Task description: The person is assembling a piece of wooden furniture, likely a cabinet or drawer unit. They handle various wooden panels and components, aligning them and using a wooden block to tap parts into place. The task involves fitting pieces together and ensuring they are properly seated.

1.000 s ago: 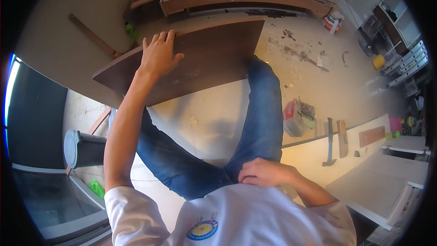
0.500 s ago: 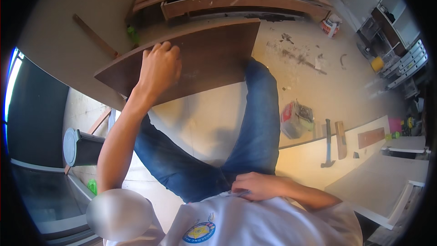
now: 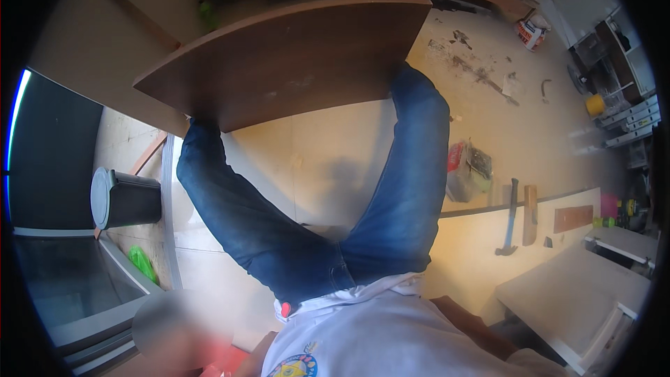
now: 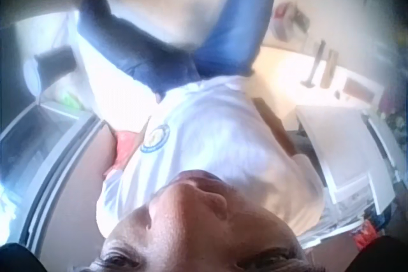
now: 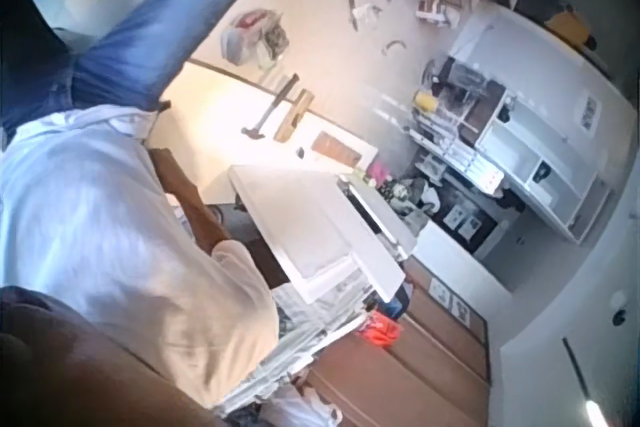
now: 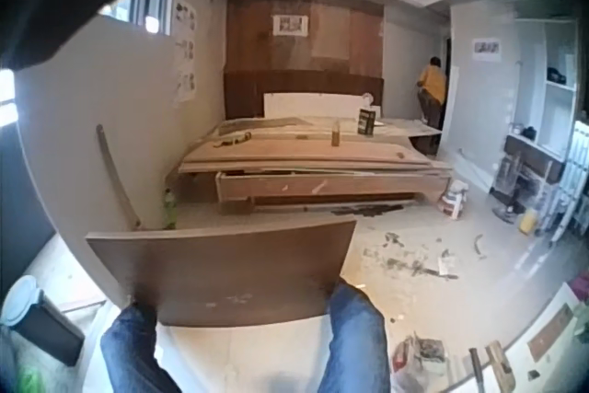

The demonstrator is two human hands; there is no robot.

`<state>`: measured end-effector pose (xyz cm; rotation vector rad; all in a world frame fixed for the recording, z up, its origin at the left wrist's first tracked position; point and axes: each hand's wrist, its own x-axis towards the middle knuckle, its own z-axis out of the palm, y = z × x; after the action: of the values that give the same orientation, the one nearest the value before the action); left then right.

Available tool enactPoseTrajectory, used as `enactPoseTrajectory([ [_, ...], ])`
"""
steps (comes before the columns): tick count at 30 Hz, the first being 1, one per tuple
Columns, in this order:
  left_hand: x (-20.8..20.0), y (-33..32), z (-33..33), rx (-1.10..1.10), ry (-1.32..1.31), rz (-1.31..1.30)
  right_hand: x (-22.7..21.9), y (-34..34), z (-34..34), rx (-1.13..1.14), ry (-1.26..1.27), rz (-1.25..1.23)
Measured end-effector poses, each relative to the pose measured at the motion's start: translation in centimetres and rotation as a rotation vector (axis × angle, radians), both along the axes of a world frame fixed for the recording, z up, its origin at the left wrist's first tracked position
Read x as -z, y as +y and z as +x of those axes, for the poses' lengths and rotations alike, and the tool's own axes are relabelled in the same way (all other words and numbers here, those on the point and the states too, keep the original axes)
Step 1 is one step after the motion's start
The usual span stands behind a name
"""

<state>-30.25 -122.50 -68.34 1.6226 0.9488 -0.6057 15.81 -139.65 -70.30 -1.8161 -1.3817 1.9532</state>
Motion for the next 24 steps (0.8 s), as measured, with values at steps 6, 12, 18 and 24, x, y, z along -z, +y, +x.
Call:
enactPoseTrajectory([
  [6, 0.2, -2.8, 1.0, -0.374, 0.043, 0.211, 0.5, -0.2, -0.8, -0.001, -0.012, -0.036],
  [12, 0.4, -3.5, 1.3, -0.504, 0.076, 0.303, 0.8, -0.9, -1.1, 0.029, -0.015, -0.071],
  [18, 0.1, -5.3, 1.3, -0.624, 0.113, 0.366, 0.6, -0.6, -0.3, 0.003, -0.006, -0.100],
  [24, 0.3, -5.0, 1.1, -0.664, 0.128, 0.443, 0.8, -2.1, -1.4, 0.070, 0.004, -0.102],
])
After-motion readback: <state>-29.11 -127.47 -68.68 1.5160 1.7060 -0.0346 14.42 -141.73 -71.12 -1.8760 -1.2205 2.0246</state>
